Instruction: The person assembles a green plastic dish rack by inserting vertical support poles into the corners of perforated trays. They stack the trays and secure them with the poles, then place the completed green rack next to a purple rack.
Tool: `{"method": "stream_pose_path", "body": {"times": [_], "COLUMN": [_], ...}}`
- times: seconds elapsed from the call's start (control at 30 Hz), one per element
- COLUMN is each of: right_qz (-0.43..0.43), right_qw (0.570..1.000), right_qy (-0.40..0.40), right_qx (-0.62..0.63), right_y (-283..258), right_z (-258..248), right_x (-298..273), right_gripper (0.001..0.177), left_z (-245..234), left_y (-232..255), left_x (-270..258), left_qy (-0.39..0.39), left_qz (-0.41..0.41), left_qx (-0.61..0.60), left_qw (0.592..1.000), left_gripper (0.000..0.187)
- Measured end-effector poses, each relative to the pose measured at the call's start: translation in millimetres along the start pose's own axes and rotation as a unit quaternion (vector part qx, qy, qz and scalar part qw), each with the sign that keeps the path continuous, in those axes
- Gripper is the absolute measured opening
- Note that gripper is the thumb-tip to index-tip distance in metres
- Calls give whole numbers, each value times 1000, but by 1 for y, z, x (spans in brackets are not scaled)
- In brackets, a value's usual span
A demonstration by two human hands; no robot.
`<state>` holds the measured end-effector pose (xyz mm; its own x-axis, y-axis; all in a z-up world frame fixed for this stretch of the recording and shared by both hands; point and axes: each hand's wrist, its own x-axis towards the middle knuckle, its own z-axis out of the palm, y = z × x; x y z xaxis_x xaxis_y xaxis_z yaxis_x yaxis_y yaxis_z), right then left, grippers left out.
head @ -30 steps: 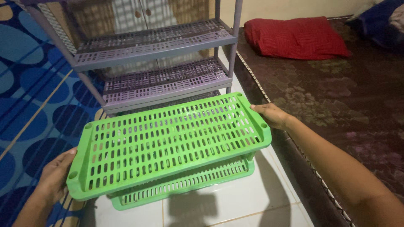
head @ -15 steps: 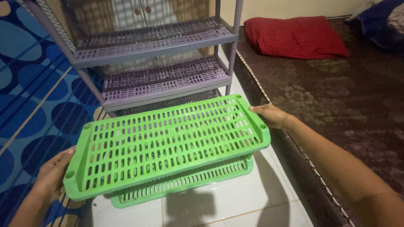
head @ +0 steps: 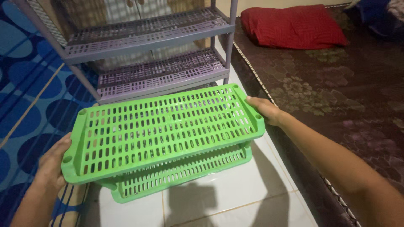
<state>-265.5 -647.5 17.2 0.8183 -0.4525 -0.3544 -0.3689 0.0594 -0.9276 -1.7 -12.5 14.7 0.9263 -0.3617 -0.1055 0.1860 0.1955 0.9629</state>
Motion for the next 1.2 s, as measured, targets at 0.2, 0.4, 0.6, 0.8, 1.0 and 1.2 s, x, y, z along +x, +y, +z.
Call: {"method": "stream_pose_path", "body": {"times": [0.2,0.4,0.6,0.8,1.0,1.2], "right_qz": [8,-46,-71,-92,-125,-51], "right_qw": [989,971,971,977,985,992], "right_qy": [-130,-220,-227,-52,-87,-95], "right_qx": [76,81,32,-184,-86,69], "right_y": [28,53,61,63,66,70], "right_z": [-10,-19,-19,-5,-4,-7], "right_x": [-61,-81,-92,-104,-105,-94], "right_gripper": [84,91,95,92,93,72], "left_z": [-19,-34,-53,-65,-48,-21], "left_y": [-9,-20,-30,-39,-34,-22], "left_x": [15,32,46,57,46,22], "left_qy": [-44,86,99,141,129,182], "left_qz": [-7,-15,-8,-22,-12,-18], "left_qx": [-37,26,26,36,49,112], "left_qw": [998,996,995,989,990,977], "left_gripper": [50,50,49,47,46,46]}}
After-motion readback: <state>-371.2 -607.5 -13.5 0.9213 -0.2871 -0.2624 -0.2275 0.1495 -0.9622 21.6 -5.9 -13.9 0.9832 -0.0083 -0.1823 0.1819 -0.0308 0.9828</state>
